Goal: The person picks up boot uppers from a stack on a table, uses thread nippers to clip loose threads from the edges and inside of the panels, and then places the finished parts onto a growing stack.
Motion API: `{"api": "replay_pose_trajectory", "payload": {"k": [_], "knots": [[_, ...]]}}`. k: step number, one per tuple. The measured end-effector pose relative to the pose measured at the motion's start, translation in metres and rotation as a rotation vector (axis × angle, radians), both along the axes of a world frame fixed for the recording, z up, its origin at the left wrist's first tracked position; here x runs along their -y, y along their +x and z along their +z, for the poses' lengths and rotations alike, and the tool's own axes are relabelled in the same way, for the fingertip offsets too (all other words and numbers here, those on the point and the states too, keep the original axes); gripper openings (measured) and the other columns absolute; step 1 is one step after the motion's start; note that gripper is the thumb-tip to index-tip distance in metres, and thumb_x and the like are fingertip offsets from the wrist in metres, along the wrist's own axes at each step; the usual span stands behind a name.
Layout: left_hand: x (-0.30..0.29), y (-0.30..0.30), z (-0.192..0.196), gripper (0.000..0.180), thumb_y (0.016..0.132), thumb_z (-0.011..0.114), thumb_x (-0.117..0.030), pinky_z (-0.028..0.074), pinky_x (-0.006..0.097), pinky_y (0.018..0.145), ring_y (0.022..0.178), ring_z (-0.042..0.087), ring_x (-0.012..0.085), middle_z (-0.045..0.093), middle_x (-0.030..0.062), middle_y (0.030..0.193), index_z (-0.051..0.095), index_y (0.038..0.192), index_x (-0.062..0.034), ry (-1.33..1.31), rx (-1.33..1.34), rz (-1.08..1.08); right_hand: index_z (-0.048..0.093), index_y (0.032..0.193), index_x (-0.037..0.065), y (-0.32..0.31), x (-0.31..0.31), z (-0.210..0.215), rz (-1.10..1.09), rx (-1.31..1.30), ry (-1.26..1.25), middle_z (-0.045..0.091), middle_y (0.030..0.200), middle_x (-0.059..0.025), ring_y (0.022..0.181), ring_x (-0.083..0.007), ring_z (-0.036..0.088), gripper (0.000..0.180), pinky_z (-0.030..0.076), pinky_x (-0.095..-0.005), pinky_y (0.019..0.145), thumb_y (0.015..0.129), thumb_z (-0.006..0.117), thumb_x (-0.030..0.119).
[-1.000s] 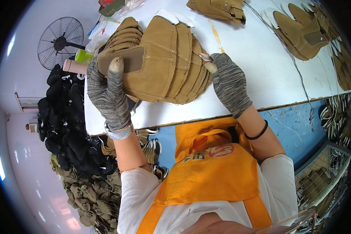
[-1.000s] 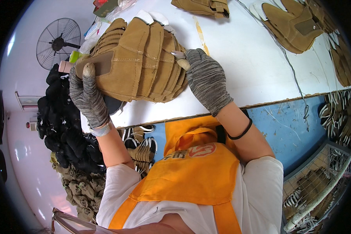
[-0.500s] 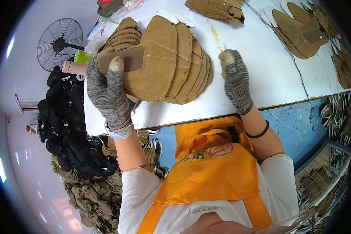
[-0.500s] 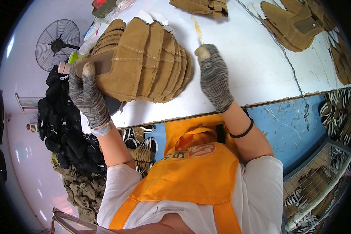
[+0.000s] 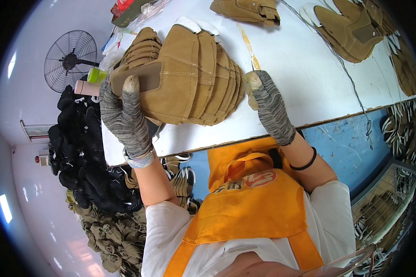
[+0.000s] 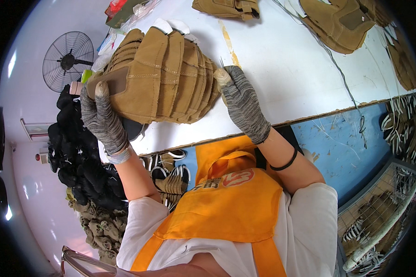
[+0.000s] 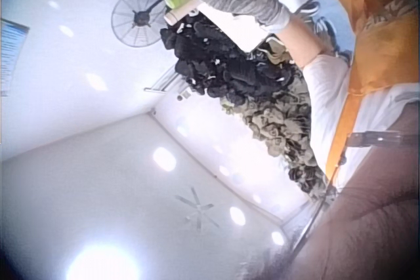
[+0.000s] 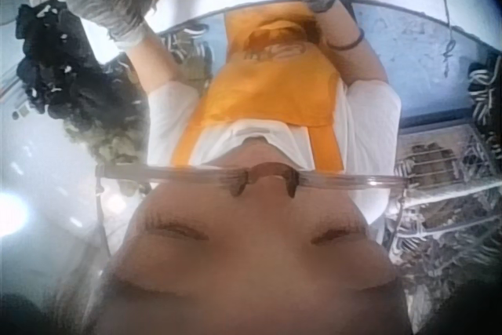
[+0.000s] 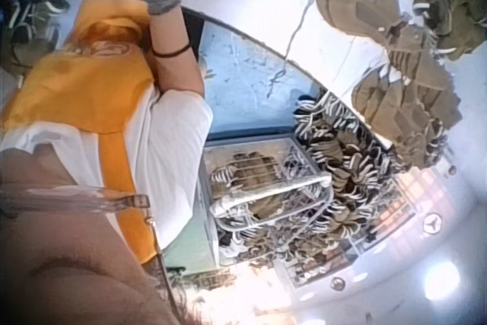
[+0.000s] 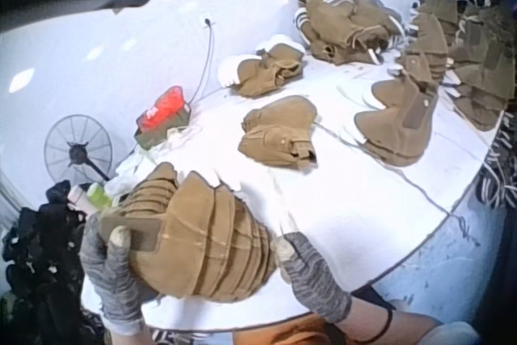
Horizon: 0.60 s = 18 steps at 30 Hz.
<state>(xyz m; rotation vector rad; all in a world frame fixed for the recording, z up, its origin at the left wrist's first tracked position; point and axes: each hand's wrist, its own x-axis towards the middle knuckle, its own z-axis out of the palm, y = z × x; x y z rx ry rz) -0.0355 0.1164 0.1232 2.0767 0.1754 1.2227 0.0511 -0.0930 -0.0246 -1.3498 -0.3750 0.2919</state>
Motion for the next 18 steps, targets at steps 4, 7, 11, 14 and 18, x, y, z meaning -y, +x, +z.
{"api": "replay_pose_trajectory", "payload": {"k": [4, 7, 11, 14, 18], "knots": [[-0.001, -0.002, -0.001, 0.038, 0.083, 0.070, -0.025, 0.046, 0.030, 0.083, 0.088, 0.058, 0.0147, 0.064, 0.0074, 0.097, 0.061, 0.106, 0.0028, -0.040, -0.005, 0.006, 0.054, 0.097, 0.003, 0.005, -0.005, 0.014, -0.033, -0.024, -0.024, 0.051, 0.076, -0.0042, 0.070, -0.0133, 0.048, 0.032, 0.045, -0.0280, 0.065, 0.091, 0.058, 0.034], [-0.001, -0.004, -0.002, 0.039, 0.084, 0.069, -0.026, 0.046, 0.028, 0.082, 0.086, 0.057, 0.0128, 0.064, 0.0066, 0.097, 0.062, 0.108, 0.0034, -0.030, -0.001, 0.002, 0.054, 0.093, 0.003, 0.017, -0.014, 0.029, -0.078, 0.151, -0.044, 0.050, 0.075, -0.0043, 0.069, -0.0143, 0.047, 0.036, 0.045, -0.0292, 0.066, 0.089, 0.059, 0.038], [0.000, 0.000, -0.003, 0.037, 0.084, 0.068, -0.025, 0.046, 0.028, 0.081, 0.086, 0.057, 0.0126, 0.064, 0.0060, 0.096, 0.062, 0.107, 0.0034, -0.015, 0.012, -0.023, 0.054, 0.094, 0.001, 0.025, -0.020, 0.042, -0.027, 0.159, -0.146, 0.055, 0.083, -0.0098, 0.077, -0.0188, 0.053, 0.038, 0.046, -0.0316, 0.073, 0.088, 0.061, 0.038], [0.004, 0.003, -0.001, 0.036, 0.084, 0.068, -0.024, 0.046, 0.028, 0.081, 0.086, 0.057, 0.0125, 0.064, 0.0058, 0.096, 0.062, 0.107, 0.0033, 0.036, 0.028, 0.002, 0.054, 0.099, 0.000, 0.025, -0.014, 0.035, -0.015, 0.120, -0.224, 0.058, 0.090, -0.0132, 0.084, -0.0217, 0.056, 0.032, 0.047, -0.0345, 0.077, 0.089, 0.057, 0.030], [0.002, 0.001, -0.004, 0.034, 0.084, 0.068, -0.021, 0.046, 0.028, 0.083, 0.086, 0.057, 0.0127, 0.065, 0.0059, 0.096, 0.062, 0.107, 0.0035, 0.035, 0.030, 0.009, 0.052, 0.112, -0.003, 0.007, 0.004, 0.024, -0.014, 0.080, -0.322, 0.060, 0.100, -0.0182, 0.091, -0.0256, 0.059, 0.035, 0.047, -0.0345, 0.083, 0.092, 0.053, 0.026]]}}
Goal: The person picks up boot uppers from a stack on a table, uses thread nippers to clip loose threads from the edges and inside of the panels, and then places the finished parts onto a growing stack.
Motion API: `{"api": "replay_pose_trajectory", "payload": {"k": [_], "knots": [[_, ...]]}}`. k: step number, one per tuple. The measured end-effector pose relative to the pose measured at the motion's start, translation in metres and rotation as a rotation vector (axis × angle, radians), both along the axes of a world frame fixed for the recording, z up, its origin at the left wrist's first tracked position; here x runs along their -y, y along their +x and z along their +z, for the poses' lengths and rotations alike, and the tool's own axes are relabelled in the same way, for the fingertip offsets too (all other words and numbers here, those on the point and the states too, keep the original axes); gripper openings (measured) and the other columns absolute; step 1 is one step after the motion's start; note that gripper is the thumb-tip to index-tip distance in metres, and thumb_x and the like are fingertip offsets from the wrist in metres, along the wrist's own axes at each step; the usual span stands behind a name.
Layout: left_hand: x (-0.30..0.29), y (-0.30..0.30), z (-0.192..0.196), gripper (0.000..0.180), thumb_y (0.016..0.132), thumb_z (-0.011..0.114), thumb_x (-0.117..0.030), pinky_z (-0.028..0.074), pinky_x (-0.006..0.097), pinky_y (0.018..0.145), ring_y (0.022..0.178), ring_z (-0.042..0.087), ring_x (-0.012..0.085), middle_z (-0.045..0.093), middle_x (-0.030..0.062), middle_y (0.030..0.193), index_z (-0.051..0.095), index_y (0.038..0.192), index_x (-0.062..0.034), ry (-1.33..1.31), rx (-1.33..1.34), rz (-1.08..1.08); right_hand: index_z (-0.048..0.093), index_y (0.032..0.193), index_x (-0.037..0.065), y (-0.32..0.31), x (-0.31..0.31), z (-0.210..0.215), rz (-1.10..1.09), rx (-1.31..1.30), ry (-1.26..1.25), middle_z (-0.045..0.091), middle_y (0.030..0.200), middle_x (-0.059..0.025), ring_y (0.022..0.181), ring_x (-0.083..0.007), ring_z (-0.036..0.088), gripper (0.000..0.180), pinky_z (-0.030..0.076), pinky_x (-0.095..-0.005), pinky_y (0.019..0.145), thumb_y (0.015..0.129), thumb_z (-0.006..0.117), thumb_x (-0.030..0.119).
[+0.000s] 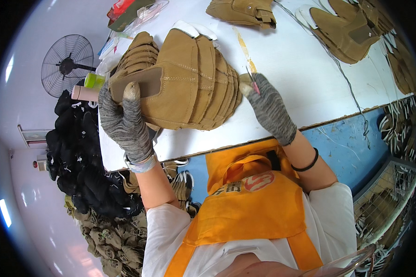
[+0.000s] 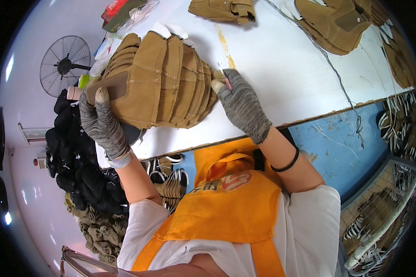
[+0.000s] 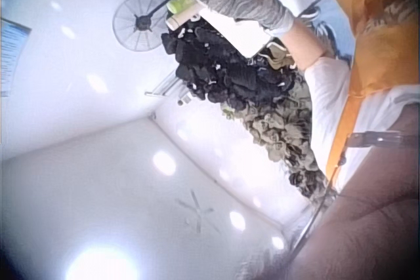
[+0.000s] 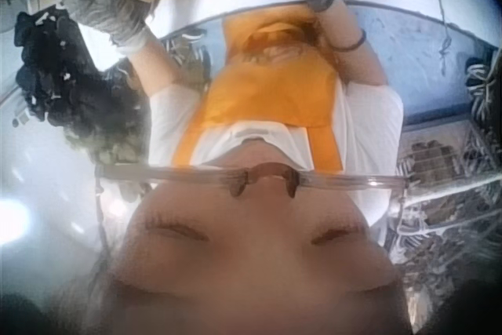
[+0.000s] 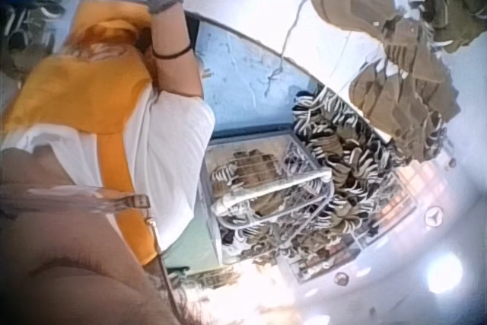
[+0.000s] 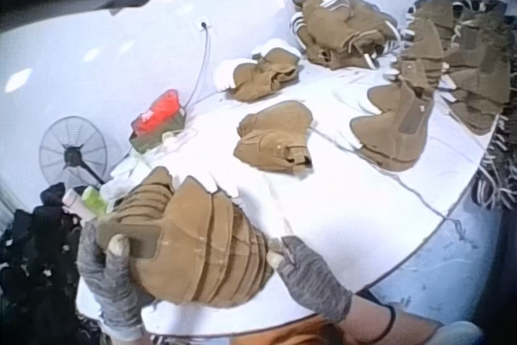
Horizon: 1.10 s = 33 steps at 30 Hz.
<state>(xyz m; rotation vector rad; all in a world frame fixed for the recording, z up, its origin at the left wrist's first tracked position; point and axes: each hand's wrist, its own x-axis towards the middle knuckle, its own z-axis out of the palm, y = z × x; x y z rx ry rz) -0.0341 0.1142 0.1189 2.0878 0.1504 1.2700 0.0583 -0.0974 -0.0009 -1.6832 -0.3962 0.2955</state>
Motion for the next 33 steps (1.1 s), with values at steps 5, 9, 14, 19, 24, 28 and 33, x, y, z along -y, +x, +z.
{"api": "replay_pose_trajectory", "payload": {"k": [5, 9, 14, 19, 24, 28, 33], "knots": [[0.005, 0.004, 0.003, 0.033, 0.082, 0.070, -0.018, 0.046, 0.029, 0.085, 0.089, 0.058, 0.0145, 0.065, 0.0071, 0.097, 0.062, 0.106, 0.0035, 0.008, -0.014, -0.034, 0.049, 0.120, -0.005, -0.009, 0.011, -0.007, 0.003, -0.004, 0.001, 0.059, 0.104, -0.0188, 0.091, -0.0249, 0.060, 0.048, 0.049, -0.0331, 0.081, 0.091, 0.054, 0.034], [0.008, 0.013, 0.012, 0.035, 0.083, 0.069, -0.018, 0.044, 0.030, 0.089, 0.098, 0.055, 0.0158, 0.063, 0.0108, 0.105, 0.060, 0.110, 0.0031, 0.077, 0.014, -0.139, 0.051, 0.116, -0.002, -0.014, 0.007, 0.005, 0.135, -0.210, 0.161, 0.056, 0.090, -0.0129, 0.071, -0.0173, 0.057, 0.048, 0.050, -0.0275, 0.060, 0.090, 0.056, 0.038], [0.029, 0.040, 0.032, 0.028, 0.083, 0.069, -0.015, 0.047, 0.031, 0.085, 0.091, 0.060, 0.0175, 0.065, 0.0110, 0.096, 0.063, 0.105, 0.0005, 0.110, 0.071, -0.212, 0.054, 0.104, 0.001, -0.009, -0.023, 0.001, 0.193, -0.367, 0.291, 0.052, 0.080, -0.0053, 0.064, -0.0120, 0.053, 0.040, 0.050, -0.0246, 0.053, 0.090, 0.057, 0.037], [0.025, 0.036, 0.044, 0.019, 0.083, 0.067, -0.017, 0.048, 0.032, 0.072, 0.077, 0.062, 0.0216, 0.066, 0.0106, 0.080, 0.067, 0.088, 0.0009, 0.415, -0.250, -0.124, 0.058, 0.110, 0.000, 0.014, -0.010, 0.010, 0.327, -0.474, -0.042, 0.055, 0.080, -0.0086, 0.063, -0.0122, 0.055, 0.036, 0.052, -0.0248, 0.057, 0.090, 0.058, 0.031], [0.008, 0.040, 0.040, 0.018, 0.082, 0.067, -0.018, 0.047, 0.034, 0.063, 0.063, 0.059, 0.0251, 0.064, 0.0111, 0.072, 0.067, 0.082, -0.0002, 0.470, -0.348, -0.132, 0.064, 0.100, 0.002, 0.045, 0.004, 0.016, 0.255, 0.014, -0.290, 0.065, 0.081, -0.0111, 0.070, -0.0186, 0.060, 0.027, 0.051, -0.0285, 0.066, 0.091, 0.056, 0.026], [0.010, 0.044, 0.039, 0.020, 0.081, 0.067, -0.021, 0.045, 0.034, 0.057, 0.056, 0.058, 0.0231, 0.061, 0.0097, 0.063, 0.068, 0.076, -0.0023, 0.447, -0.318, -0.169, 0.064, 0.102, 0.004, 0.095, 0.028, 0.038, -0.243, 0.388, -0.242, 0.066, 0.093, -0.0101, 0.086, -0.0229, 0.061, 0.028, 0.048, -0.0322, 0.083, 0.088, 0.061, 0.028], [0.004, 0.045, 0.032, 0.022, 0.078, 0.069, -0.025, 0.045, 0.034, 0.057, 0.057, 0.058, 0.0251, 0.061, 0.0108, 0.063, 0.068, 0.075, -0.0032, 0.484, -0.215, -0.088, 0.062, 0.109, 0.003, 0.190, 0.021, 0.017, -0.284, 0.902, -0.567, 0.061, 0.110, -0.0154, 0.098, -0.0298, 0.059, 0.028, 0.046, -0.0343, 0.089, 0.083, 0.059, 0.012]]}}
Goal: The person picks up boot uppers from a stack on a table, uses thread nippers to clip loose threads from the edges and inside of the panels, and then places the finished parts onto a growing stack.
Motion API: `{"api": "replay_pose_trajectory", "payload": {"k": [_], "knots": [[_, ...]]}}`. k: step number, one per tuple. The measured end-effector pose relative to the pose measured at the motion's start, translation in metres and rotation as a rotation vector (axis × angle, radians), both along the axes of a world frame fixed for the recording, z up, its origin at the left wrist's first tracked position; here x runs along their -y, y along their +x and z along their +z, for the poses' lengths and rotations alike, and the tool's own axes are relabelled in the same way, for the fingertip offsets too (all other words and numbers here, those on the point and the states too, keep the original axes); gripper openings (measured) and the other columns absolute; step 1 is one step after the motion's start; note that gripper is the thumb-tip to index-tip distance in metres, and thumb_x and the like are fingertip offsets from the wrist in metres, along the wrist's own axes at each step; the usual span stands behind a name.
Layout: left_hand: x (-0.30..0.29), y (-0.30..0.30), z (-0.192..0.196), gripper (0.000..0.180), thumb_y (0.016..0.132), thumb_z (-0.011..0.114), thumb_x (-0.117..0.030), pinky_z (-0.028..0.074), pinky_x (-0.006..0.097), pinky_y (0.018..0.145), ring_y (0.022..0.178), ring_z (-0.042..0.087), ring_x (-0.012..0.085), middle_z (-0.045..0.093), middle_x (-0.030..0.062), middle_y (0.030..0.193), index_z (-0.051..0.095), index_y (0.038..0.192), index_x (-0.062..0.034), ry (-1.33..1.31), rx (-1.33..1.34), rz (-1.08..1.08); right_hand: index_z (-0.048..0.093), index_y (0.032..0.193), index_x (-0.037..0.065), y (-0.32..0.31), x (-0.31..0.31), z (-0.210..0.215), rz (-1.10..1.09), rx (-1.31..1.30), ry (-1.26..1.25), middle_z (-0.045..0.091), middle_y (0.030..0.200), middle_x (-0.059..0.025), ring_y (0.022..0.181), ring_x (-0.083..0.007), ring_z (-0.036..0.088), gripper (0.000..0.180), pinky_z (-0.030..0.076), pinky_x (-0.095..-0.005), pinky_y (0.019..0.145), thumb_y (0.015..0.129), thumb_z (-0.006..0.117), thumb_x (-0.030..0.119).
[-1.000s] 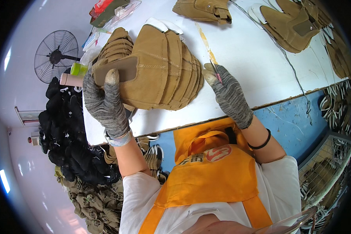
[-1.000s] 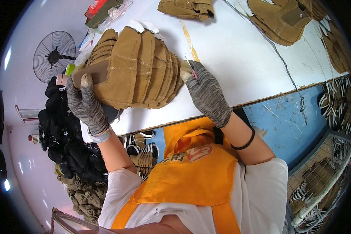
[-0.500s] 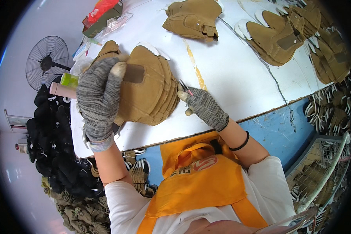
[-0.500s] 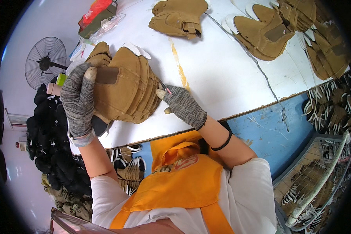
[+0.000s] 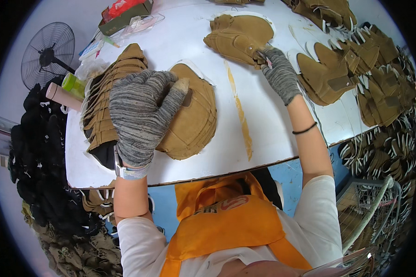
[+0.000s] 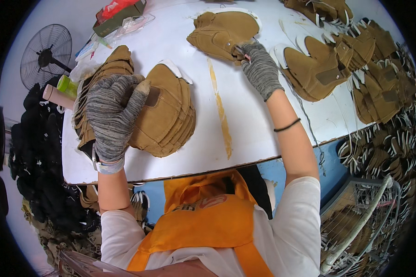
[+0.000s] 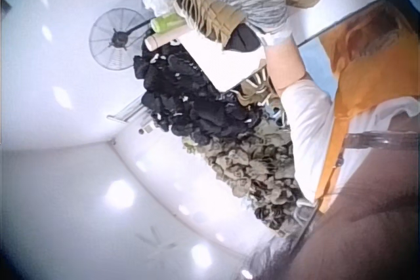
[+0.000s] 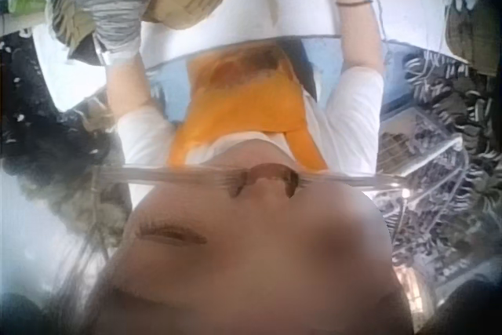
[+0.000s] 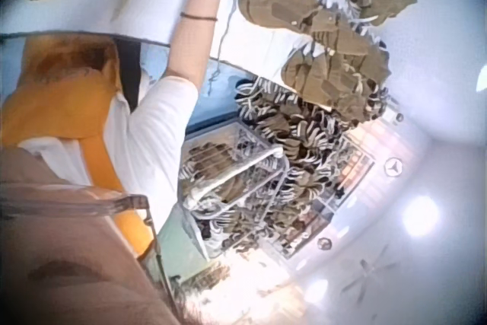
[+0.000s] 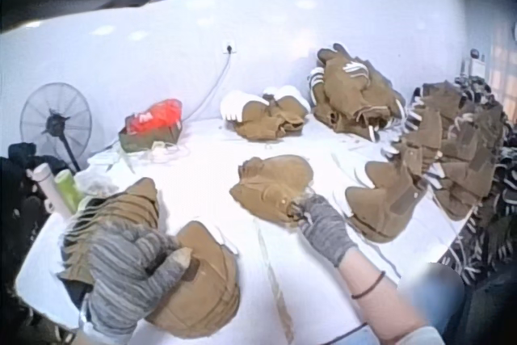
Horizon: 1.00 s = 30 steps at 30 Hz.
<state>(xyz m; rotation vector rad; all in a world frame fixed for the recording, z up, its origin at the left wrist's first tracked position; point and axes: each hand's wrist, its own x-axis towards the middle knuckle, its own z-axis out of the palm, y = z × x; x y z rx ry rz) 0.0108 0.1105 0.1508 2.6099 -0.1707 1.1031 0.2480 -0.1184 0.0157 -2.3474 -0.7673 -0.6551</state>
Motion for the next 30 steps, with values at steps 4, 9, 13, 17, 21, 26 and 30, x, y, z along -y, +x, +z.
{"api": "replay_pose_trajectory", "payload": {"k": [4, 9, 13, 17, 21, 26, 30], "knots": [[-0.006, -0.006, 0.000, 0.023, 0.078, 0.068, -0.026, 0.045, 0.036, 0.061, 0.061, 0.059, 0.0267, 0.062, 0.0114, 0.066, 0.068, 0.077, -0.0024, 0.013, -0.014, 0.009, 0.062, 0.106, 0.001, 0.040, -0.019, 0.010, 0.007, -0.168, 0.174, 0.065, 0.099, -0.0155, 0.090, -0.0291, 0.061, 0.025, 0.047, -0.0326, 0.085, 0.084, 0.061, 0.013], [-0.001, -0.006, 0.004, 0.026, 0.079, 0.067, -0.027, 0.045, 0.036, 0.064, 0.063, 0.060, 0.0277, 0.063, 0.0114, 0.068, 0.068, 0.079, -0.0016, 0.019, -0.037, 0.016, 0.063, 0.102, 0.002, 0.019, -0.012, 0.119, -0.170, 0.251, 0.472, 0.065, 0.090, -0.0185, 0.084, -0.0313, 0.061, 0.023, 0.047, -0.0341, 0.078, 0.085, 0.050, 0.012], [0.002, -0.015, 0.009, 0.027, 0.079, 0.066, -0.029, 0.045, 0.038, 0.071, 0.075, 0.061, 0.0285, 0.064, 0.0126, 0.079, 0.067, 0.090, -0.0032, 0.075, -0.056, 0.072, 0.061, 0.105, 0.000, 0.004, 0.020, 0.150, -0.094, 0.231, 0.481, 0.064, 0.094, -0.0184, 0.086, -0.0324, 0.061, 0.026, 0.048, -0.0356, 0.080, 0.084, 0.050, 0.011], [0.028, -0.026, 0.018, 0.040, 0.080, 0.067, -0.030, 0.043, 0.040, 0.085, 0.095, 0.059, 0.0310, 0.063, 0.0138, 0.102, 0.061, 0.111, -0.0053, 0.265, 0.058, 0.066, 0.060, 0.109, -0.001, -0.050, 0.068, 0.157, -0.094, 0.243, 0.377, 0.065, 0.098, -0.0176, 0.090, -0.0274, 0.063, 0.028, 0.048, -0.0343, 0.082, 0.084, 0.051, 0.007], [0.095, -0.042, -0.004, 0.048, 0.080, 0.069, -0.024, 0.043, 0.039, 0.093, 0.106, 0.057, 0.0301, 0.060, 0.0135, 0.107, 0.054, 0.120, -0.0012, -0.349, 0.026, -0.440, 0.059, 0.112, -0.002, -0.102, 0.101, 0.142, -0.060, 0.169, 0.346, 0.065, 0.103, -0.0173, 0.094, -0.0246, 0.063, 0.029, 0.048, -0.0320, 0.086, 0.084, 0.053, 0.005], [0.135, 0.020, -0.075, 0.058, 0.087, 0.060, -0.032, 0.043, 0.037, 0.097, 0.113, 0.052, 0.0276, 0.051, 0.0167, 0.125, 0.042, 0.131, -0.0003, -1.287, -0.574, -0.925, 0.063, 0.109, 0.001, -0.141, 0.130, 0.138, 0.042, 0.050, 0.266, 0.066, 0.099, -0.0162, 0.091, -0.0242, 0.064, 0.025, 0.049, -0.0315, 0.084, 0.085, 0.057, 0.005], [0.169, 0.021, -0.082, 0.070, 0.088, 0.055, -0.045, 0.036, 0.043, 0.106, 0.125, 0.043, 0.0305, 0.041, 0.0158, 0.137, 0.029, 0.139, -0.0041, -2.208, -0.638, -1.248, 0.065, 0.105, 0.002, -0.152, 0.141, 0.104, 0.202, -0.061, 0.264, 0.065, 0.093, -0.0147, 0.087, -0.0254, 0.063, 0.026, 0.050, -0.0324, 0.083, 0.079, 0.062, 0.003]]}}
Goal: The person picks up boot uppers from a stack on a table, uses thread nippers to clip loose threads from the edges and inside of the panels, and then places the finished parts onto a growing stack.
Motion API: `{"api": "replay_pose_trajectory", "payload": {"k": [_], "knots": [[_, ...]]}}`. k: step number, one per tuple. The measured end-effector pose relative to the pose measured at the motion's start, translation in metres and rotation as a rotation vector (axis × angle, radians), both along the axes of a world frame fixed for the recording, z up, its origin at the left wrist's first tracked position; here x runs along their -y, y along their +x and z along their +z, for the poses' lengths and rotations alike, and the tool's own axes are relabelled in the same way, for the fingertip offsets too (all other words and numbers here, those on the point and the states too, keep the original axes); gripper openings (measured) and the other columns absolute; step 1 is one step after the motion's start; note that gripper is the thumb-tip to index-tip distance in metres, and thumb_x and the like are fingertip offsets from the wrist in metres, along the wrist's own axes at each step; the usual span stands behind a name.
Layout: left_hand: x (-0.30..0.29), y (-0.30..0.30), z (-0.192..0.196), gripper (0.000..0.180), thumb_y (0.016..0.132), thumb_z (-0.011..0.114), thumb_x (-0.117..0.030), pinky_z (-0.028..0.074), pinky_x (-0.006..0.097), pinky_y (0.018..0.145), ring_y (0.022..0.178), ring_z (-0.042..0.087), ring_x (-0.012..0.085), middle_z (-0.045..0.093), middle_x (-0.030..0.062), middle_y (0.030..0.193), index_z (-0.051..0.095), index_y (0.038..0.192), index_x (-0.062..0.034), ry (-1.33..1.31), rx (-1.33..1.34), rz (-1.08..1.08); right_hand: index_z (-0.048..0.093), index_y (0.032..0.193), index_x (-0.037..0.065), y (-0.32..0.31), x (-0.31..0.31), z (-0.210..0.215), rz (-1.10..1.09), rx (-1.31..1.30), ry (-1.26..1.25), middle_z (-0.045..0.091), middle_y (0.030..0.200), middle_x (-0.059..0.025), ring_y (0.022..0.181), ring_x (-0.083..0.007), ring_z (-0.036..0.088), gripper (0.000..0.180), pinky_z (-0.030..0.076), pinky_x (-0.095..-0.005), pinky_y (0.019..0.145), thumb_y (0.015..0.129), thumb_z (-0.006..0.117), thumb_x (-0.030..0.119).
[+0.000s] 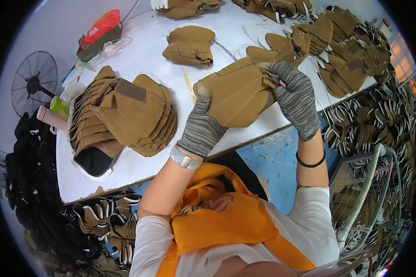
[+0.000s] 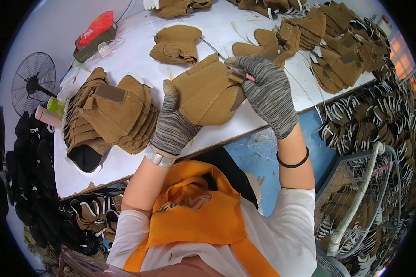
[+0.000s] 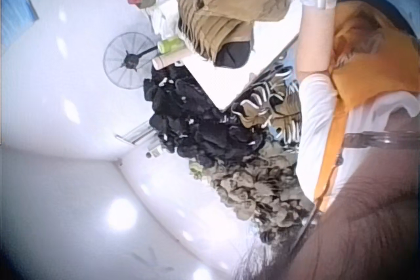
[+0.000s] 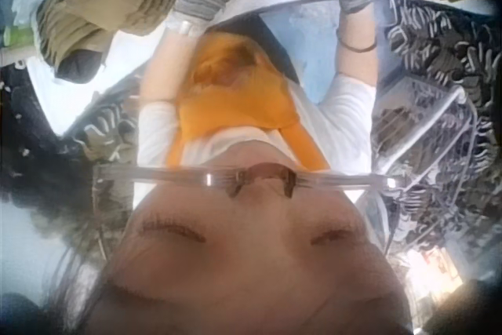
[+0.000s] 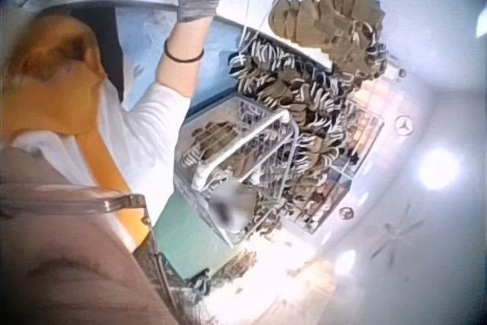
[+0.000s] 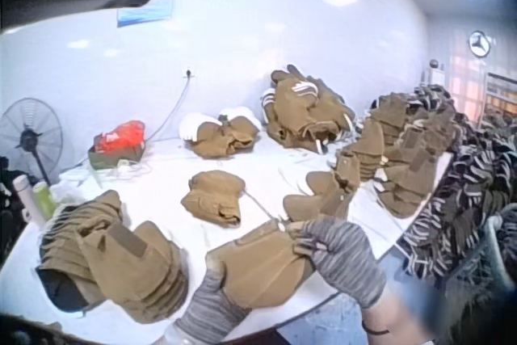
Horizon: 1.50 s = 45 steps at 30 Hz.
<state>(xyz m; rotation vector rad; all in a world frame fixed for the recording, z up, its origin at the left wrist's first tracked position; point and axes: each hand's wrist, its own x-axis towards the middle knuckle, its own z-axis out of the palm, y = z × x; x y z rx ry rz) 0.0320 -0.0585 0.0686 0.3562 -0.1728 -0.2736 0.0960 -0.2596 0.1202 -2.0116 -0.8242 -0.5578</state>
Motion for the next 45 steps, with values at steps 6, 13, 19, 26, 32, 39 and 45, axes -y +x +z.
{"api": "replay_pose_trajectory", "payload": {"k": [6, 13, 19, 26, 32, 39, 45], "knots": [[0.012, -0.009, -0.017, 0.062, 0.089, 0.059, -0.032, 0.037, 0.042, 0.105, 0.124, 0.044, 0.0284, 0.045, 0.0152, 0.133, 0.032, 0.136, -0.0035, 0.279, -0.060, 0.177, 0.065, 0.103, 0.003, -0.019, 0.004, -0.030, -0.014, -0.247, 0.220, 0.066, 0.092, -0.0094, 0.084, -0.0185, 0.063, 0.022, 0.050, -0.0275, 0.079, 0.081, 0.064, 0.008], [0.009, -0.027, -0.014, 0.076, 0.078, 0.071, -0.035, 0.042, 0.041, 0.101, 0.118, 0.049, 0.0288, 0.048, 0.0170, 0.128, 0.033, 0.135, -0.0022, 0.408, -0.056, 0.151, 0.065, 0.092, 0.001, -0.026, 0.008, -0.046, 0.200, -0.895, 1.031, 0.059, 0.074, -0.0022, 0.064, -0.0077, 0.052, 0.022, 0.041, -0.0198, 0.058, 0.083, 0.063, 0.021], [-0.010, -0.035, -0.014, 0.072, 0.078, 0.072, -0.034, 0.037, 0.042, 0.104, 0.118, 0.047, 0.0270, 0.049, 0.0124, 0.128, 0.038, 0.133, -0.0027, 0.395, 0.003, 0.105, 0.060, 0.078, 0.001, -0.030, 0.007, -0.039, 0.324, -1.043, 0.994, 0.043, 0.053, 0.0045, 0.045, -0.0041, 0.035, 0.018, 0.026, -0.0183, 0.041, 0.082, 0.062, 0.018], [-0.011, -0.029, -0.024, 0.065, 0.082, 0.068, -0.032, 0.036, 0.043, 0.105, 0.120, 0.046, 0.0273, 0.048, 0.0114, 0.129, 0.038, 0.133, -0.0035, 0.298, 0.023, 0.193, 0.062, 0.087, 0.003, -0.045, -0.007, -0.022, -0.039, -0.590, 0.452, 0.056, 0.069, -0.0009, 0.059, -0.0067, 0.049, 0.026, 0.040, -0.0200, 0.053, 0.084, 0.067, 0.029], [-0.011, -0.021, -0.027, 0.065, 0.085, 0.065, -0.033, 0.035, 0.045, 0.106, 0.120, 0.045, 0.0295, 0.046, 0.0141, 0.130, 0.035, 0.134, -0.0028, 0.260, -0.010, 0.263, 0.060, 0.103, 0.004, -0.070, -0.016, -0.024, -0.056, 0.104, 0.175, 0.062, 0.092, -0.0059, 0.074, -0.0115, 0.057, 0.035, 0.049, -0.0247, 0.065, 0.072, 0.077, 0.012], [0.002, -0.021, -0.022, 0.075, 0.080, 0.071, -0.032, 0.034, 0.043, 0.106, 0.123, 0.043, 0.0287, 0.043, 0.0134, 0.133, 0.031, 0.137, -0.0060, 0.241, 0.002, 0.305, 0.066, 0.087, 0.008, -0.070, -0.023, -0.032, -0.050, 0.257, 0.175, 0.053, 0.072, -0.0058, 0.070, -0.0202, 0.053, 0.030, 0.044, -0.0307, 0.064, 0.062, 0.082, 0.009], [-0.013, -0.017, -0.027, 0.075, 0.080, 0.071, -0.030, 0.029, 0.044, 0.110, 0.126, 0.039, 0.0281, 0.040, 0.0104, 0.136, 0.029, 0.138, -0.0081, 0.180, 0.050, 0.374, 0.061, 0.097, 0.006, -0.071, -0.014, -0.069, 0.181, -0.093, 0.507, 0.056, 0.089, -0.0054, 0.072, -0.0151, 0.052, 0.036, 0.044, -0.0265, 0.063, 0.069, 0.080, 0.018]]}}
